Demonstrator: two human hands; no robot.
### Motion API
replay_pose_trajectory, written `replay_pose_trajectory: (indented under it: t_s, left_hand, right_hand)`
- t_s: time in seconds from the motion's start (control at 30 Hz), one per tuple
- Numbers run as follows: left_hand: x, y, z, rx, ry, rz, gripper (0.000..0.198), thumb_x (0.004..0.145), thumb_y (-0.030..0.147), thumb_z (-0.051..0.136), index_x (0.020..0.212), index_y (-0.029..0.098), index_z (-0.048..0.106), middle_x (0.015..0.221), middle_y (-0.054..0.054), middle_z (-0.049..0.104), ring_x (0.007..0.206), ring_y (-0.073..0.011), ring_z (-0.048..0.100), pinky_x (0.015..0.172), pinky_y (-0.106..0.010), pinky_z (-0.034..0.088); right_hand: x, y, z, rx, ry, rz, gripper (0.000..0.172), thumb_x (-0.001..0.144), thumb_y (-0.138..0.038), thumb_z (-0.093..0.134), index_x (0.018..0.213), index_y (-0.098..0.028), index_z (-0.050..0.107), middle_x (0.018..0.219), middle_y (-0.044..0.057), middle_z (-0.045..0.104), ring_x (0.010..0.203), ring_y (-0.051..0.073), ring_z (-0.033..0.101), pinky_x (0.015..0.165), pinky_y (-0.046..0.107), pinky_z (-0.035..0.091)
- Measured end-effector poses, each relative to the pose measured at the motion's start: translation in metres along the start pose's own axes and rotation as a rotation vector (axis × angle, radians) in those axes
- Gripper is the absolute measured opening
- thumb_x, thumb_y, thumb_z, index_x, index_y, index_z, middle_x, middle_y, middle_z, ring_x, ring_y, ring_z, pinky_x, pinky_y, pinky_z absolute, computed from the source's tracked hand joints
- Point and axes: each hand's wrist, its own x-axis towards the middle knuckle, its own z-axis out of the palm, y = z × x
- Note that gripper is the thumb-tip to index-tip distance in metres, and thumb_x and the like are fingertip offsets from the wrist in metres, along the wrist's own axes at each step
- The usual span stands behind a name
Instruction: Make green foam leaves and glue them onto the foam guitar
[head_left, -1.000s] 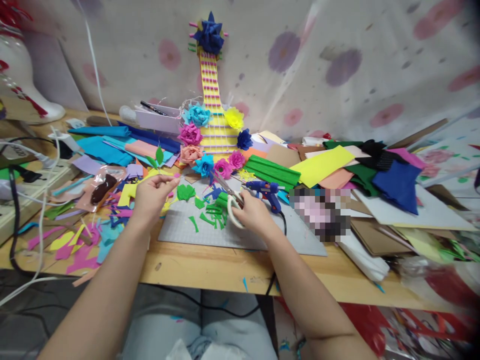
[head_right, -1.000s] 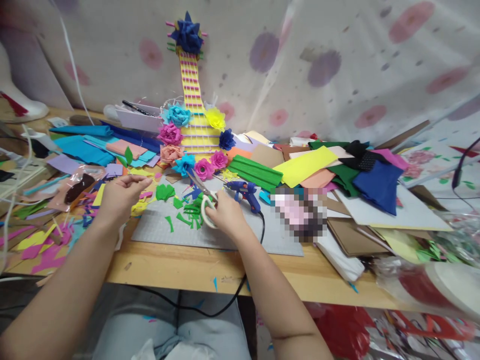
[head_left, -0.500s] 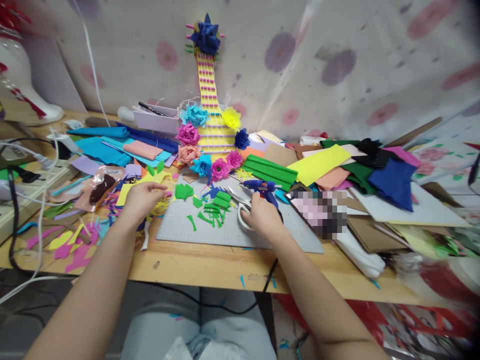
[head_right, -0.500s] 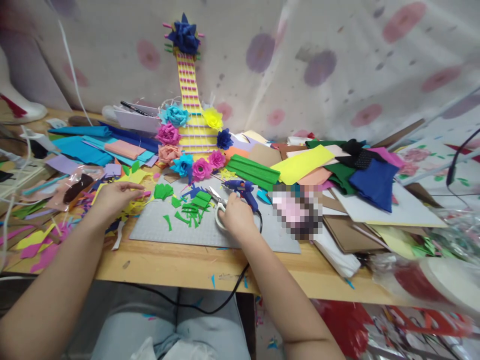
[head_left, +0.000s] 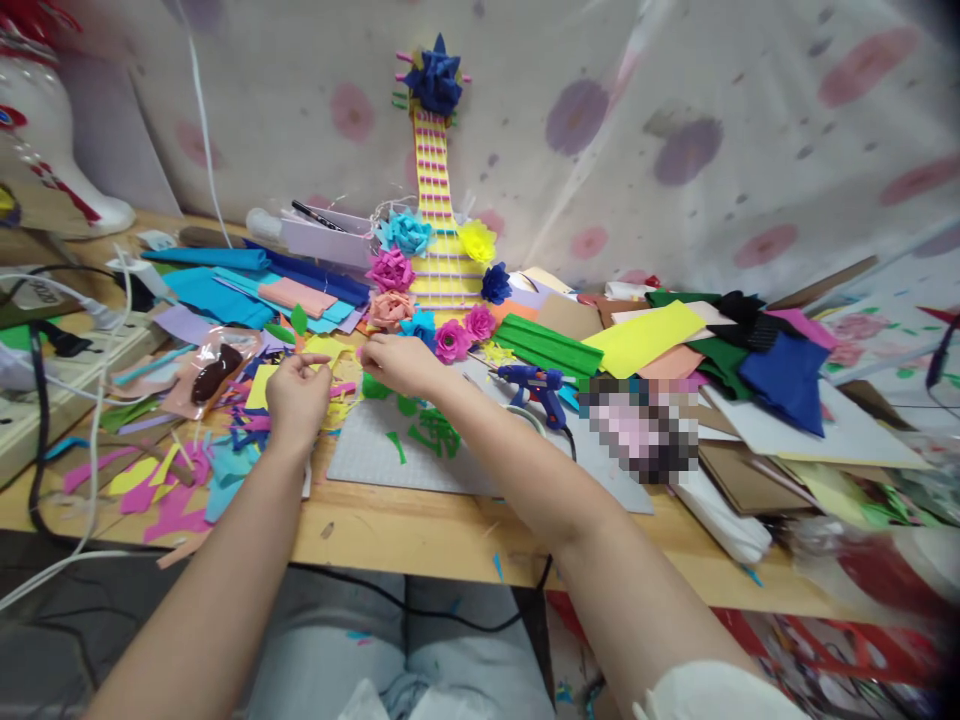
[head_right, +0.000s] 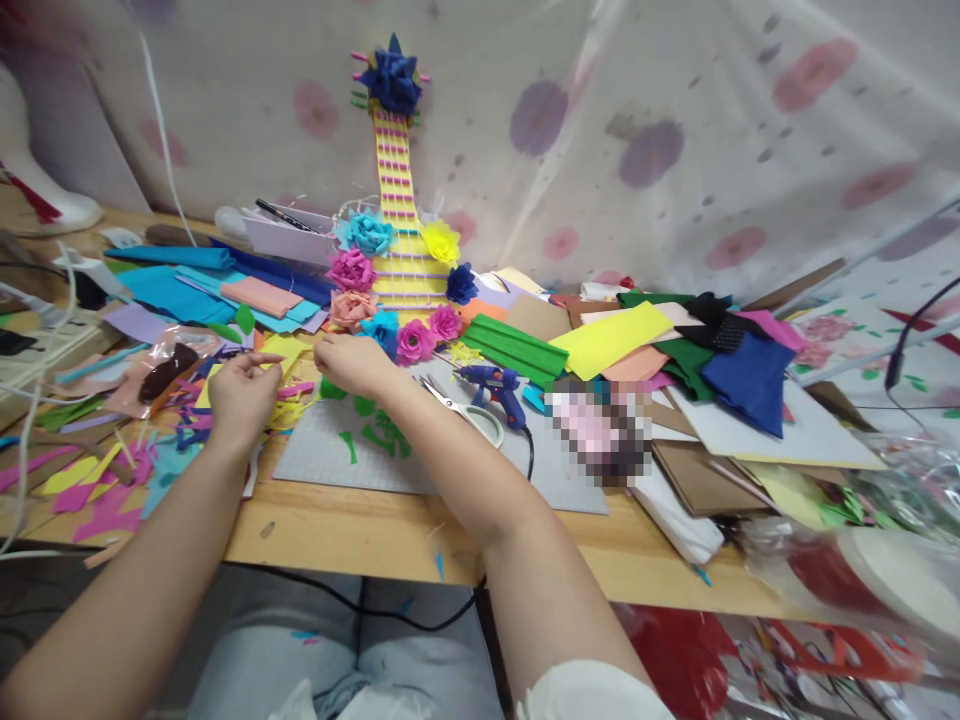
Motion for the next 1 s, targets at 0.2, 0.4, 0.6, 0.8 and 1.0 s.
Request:
replay_pose_trajectory:
  t_s: [0.2, 0.4, 0.6, 0.8, 1.0]
  left_hand:
    - [0.006, -0.012, 0.007, -0.100, 0.005, -0.051, 0.023, 0.060, 0.021, 0.051, 0.078, 0.016, 0.064, 0.044, 0.007, 0.035, 0.038, -0.0080, 0.032, 0.040, -0.022, 0.025]
    - [0.007, -0.010, 0.008, -0.202, 0.015, -0.088, 0.021, 0.058, 0.020, 0.052, 0.076, 0.015, 0.063, 0.043, 0.008, 0.031, 0.037, -0.0067, 0.027, 0.039, -0.021, 0.020]
    - [0.005, -0.010, 0.008, -0.237, 0.012, -0.095, 0.020, 0.058, 0.020, 0.053, 0.075, 0.015, 0.062, 0.043, 0.008, 0.030, 0.036, -0.0060, 0.025, 0.038, -0.021, 0.019]
    - [0.005, -0.006, 0.007, -0.259, 0.015, -0.109, 0.019, 0.058, 0.020, 0.052, 0.074, 0.015, 0.062, 0.043, 0.008, 0.032, 0.037, -0.0060, 0.026, 0.038, -0.021, 0.020]
    - [0.005, -0.004, 0.006, -0.233, 0.017, -0.109, 0.019, 0.059, 0.020, 0.051, 0.075, 0.016, 0.060, 0.044, 0.008, 0.032, 0.038, -0.0062, 0.027, 0.039, -0.021, 0.021]
  right_hand:
    - [0.056, 0.010, 0.029, -0.182, -0.073, -0.076, 0.025, 0.085, -0.010, 0.035, 0.100, -0.012, 0.054, 0.099, 0.012, 0.061, 0.089, 0.019, 0.058, 0.068, 0.029, 0.044]
    - [0.068, 0.019, 0.035, -0.236, -0.152, -0.188, 0.025, 0.082, -0.007, 0.036, 0.097, -0.009, 0.056, 0.099, 0.015, 0.062, 0.091, 0.023, 0.060, 0.067, 0.034, 0.048]
    - [0.071, 0.016, 0.030, -0.275, -0.221, -0.242, 0.027, 0.082, -0.006, 0.035, 0.097, -0.007, 0.057, 0.098, 0.016, 0.063, 0.091, 0.024, 0.061, 0.070, 0.035, 0.048]
    - [0.067, 0.014, 0.025, -0.252, -0.160, -0.243, 0.023, 0.082, -0.008, 0.037, 0.096, -0.009, 0.055, 0.100, 0.015, 0.062, 0.089, 0.023, 0.060, 0.065, 0.032, 0.045]
    - [0.057, 0.013, 0.026, -0.208, -0.099, -0.216, 0.022, 0.084, -0.012, 0.037, 0.100, -0.013, 0.053, 0.095, 0.012, 0.064, 0.086, 0.023, 0.060, 0.062, 0.030, 0.042]
